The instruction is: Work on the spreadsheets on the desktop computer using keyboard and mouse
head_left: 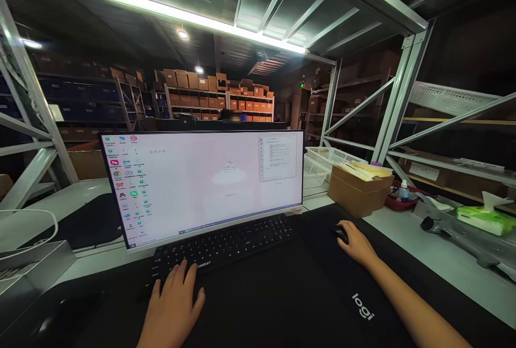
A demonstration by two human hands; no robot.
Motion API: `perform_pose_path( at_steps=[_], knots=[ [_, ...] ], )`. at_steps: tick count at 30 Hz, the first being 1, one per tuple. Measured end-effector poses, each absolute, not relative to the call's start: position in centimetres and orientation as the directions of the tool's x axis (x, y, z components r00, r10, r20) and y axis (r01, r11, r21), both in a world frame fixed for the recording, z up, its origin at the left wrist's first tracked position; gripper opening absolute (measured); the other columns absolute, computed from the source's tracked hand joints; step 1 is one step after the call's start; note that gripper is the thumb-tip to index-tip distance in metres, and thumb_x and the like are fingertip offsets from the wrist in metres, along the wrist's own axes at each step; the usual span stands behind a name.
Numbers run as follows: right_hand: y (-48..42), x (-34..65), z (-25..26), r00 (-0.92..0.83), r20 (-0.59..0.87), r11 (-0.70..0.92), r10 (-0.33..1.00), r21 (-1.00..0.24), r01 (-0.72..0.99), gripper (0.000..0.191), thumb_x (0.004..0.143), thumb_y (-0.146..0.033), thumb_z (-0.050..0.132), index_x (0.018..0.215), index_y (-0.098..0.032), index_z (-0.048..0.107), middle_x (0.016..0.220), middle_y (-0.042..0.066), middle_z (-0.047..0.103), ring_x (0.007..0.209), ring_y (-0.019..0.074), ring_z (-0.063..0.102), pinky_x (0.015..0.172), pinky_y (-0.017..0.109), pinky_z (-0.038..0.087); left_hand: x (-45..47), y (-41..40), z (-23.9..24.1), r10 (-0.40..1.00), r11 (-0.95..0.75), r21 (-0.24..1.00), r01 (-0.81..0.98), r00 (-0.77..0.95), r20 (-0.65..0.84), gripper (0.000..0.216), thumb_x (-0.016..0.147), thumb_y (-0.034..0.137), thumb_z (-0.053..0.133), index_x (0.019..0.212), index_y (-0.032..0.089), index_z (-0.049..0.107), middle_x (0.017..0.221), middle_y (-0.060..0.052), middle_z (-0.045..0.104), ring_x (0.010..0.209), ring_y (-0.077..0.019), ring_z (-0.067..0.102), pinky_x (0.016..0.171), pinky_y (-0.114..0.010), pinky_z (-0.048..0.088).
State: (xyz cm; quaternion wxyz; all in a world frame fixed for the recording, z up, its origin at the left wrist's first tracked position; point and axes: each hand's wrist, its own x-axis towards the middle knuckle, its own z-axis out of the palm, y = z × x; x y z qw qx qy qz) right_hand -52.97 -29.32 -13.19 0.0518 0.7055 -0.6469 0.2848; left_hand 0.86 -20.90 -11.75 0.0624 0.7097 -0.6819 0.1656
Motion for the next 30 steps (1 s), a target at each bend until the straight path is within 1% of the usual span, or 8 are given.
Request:
perform_pose_path(
  at_steps=[4, 9, 12, 15, 18, 20, 25, 30],
  knots=[
    [-29.18, -52.84, -13.0, 0.002, 0.462, -0.157, -0.887, -0.297, -0.942, 0.047, 0.081, -0.035, 0.049, 0.126, -0.023, 0.058, 0.135, 0.009, 0.055, 0.123, 0.0226, 0.056, 0.107, 0.039, 0.044, 0.72, -20.95, -11.58, -0.951, -0.065, -0.145, -0.987, 0.017, 0.31, 0.062, 0.088, 0.036, 0.035, 0.141, 0.01, 0.052, 0.151, -0.018, 0.046, 0.14, -0.0341, 0.04, 0.115, -0.056, 0.029],
    [-29.14, -52.84, -13.06, -0.015, 0.431, -0.126, -0.902, -0.296, -0.947, 0.05, 0.083, -0.036, 0.049, 0.132, -0.025, 0.059, 0.142, 0.008, 0.052, 0.125, 0.0247, 0.056, 0.108, 0.041, 0.044, 0.9, -20.93, -11.7, -0.953, -0.063, -0.142, -0.988, 0.017, 0.304, 0.062, 0.087, 0.035, 0.036, 0.141, 0.009, 0.052, 0.152, -0.019, 0.045, 0.142, -0.0345, 0.039, 0.115, -0.056, 0.029],
    [-29.28, -52.95, -13.28, -0.003, 0.458, -0.15, -0.889, -0.298, -0.943, 0.052, 0.083, -0.035, 0.049, 0.134, -0.024, 0.056, 0.141, 0.009, 0.052, 0.127, 0.0238, 0.054, 0.109, 0.04, 0.043, 1.04, -20.93, -11.83, -0.948, -0.057, -0.112, -0.992, 0.019, 0.316, 0.062, 0.086, 0.035, 0.038, 0.141, 0.009, 0.052, 0.151, -0.02, 0.046, 0.141, -0.0355, 0.039, 0.115, -0.057, 0.028],
    [-29.44, -53.04, -13.43, 0.01, 0.48, -0.172, -0.877, -0.294, -0.94, 0.052, 0.081, -0.033, 0.05, 0.131, -0.022, 0.056, 0.136, 0.01, 0.054, 0.126, 0.0228, 0.054, 0.109, 0.039, 0.043, 1.08, -21.01, -11.95, -0.944, -0.05, -0.103, -0.993, 0.014, 0.329, 0.061, 0.086, 0.035, 0.039, 0.14, 0.009, 0.053, 0.15, -0.02, 0.046, 0.141, -0.0358, 0.04, 0.115, -0.057, 0.029],
    [-29.45, -53.03, -13.37, 0.005, 0.476, -0.164, -0.879, -0.294, -0.942, 0.048, 0.081, -0.033, 0.05, 0.127, -0.023, 0.059, 0.137, 0.009, 0.055, 0.124, 0.0237, 0.056, 0.107, 0.04, 0.044, 1.03, -21.03, -11.96, -0.943, -0.057, -0.121, -0.991, 0.013, 0.332, 0.061, 0.087, 0.035, 0.038, 0.14, 0.009, 0.053, 0.151, -0.019, 0.046, 0.141, -0.035, 0.04, 0.115, -0.056, 0.03],
    [-29.4, -52.97, -13.26, 0.001, 0.461, -0.152, -0.887, -0.292, -0.944, 0.049, 0.081, -0.034, 0.05, 0.128, -0.024, 0.06, 0.14, 0.009, 0.054, 0.125, 0.0245, 0.056, 0.108, 0.041, 0.044, 0.95, -20.98, -11.87, -0.945, -0.064, -0.133, -0.989, 0.018, 0.327, 0.061, 0.087, 0.036, 0.037, 0.141, 0.01, 0.053, 0.151, -0.018, 0.046, 0.141, -0.0343, 0.04, 0.115, -0.056, 0.03],
    [-29.24, -52.8, -13.07, -0.013, 0.449, -0.135, -0.894, -0.296, -0.945, 0.056, 0.081, -0.033, 0.05, 0.135, -0.023, 0.055, 0.142, 0.009, 0.052, 0.128, 0.0246, 0.054, 0.109, 0.041, 0.043, 0.68, -20.86, -11.49, -0.952, -0.08, -0.16, -0.984, 0.028, 0.303, 0.062, 0.088, 0.036, 0.036, 0.142, 0.012, 0.051, 0.152, -0.016, 0.046, 0.142, -0.0325, 0.039, 0.116, -0.055, 0.029],
    [-29.37, -52.82, -13.12, -0.013, 0.463, -0.146, -0.886, -0.304, -0.941, 0.05, 0.079, -0.033, 0.051, 0.127, -0.022, 0.059, 0.138, 0.01, 0.055, 0.125, 0.024, 0.055, 0.109, 0.041, 0.043, 0.7, -20.87, -11.52, -0.956, -0.089, -0.157, -0.984, 0.04, 0.292, 0.061, 0.087, 0.035, 0.037, 0.142, 0.012, 0.051, 0.153, -0.015, 0.045, 0.143, -0.0325, 0.039, 0.116, -0.055, 0.03]
  ],
)
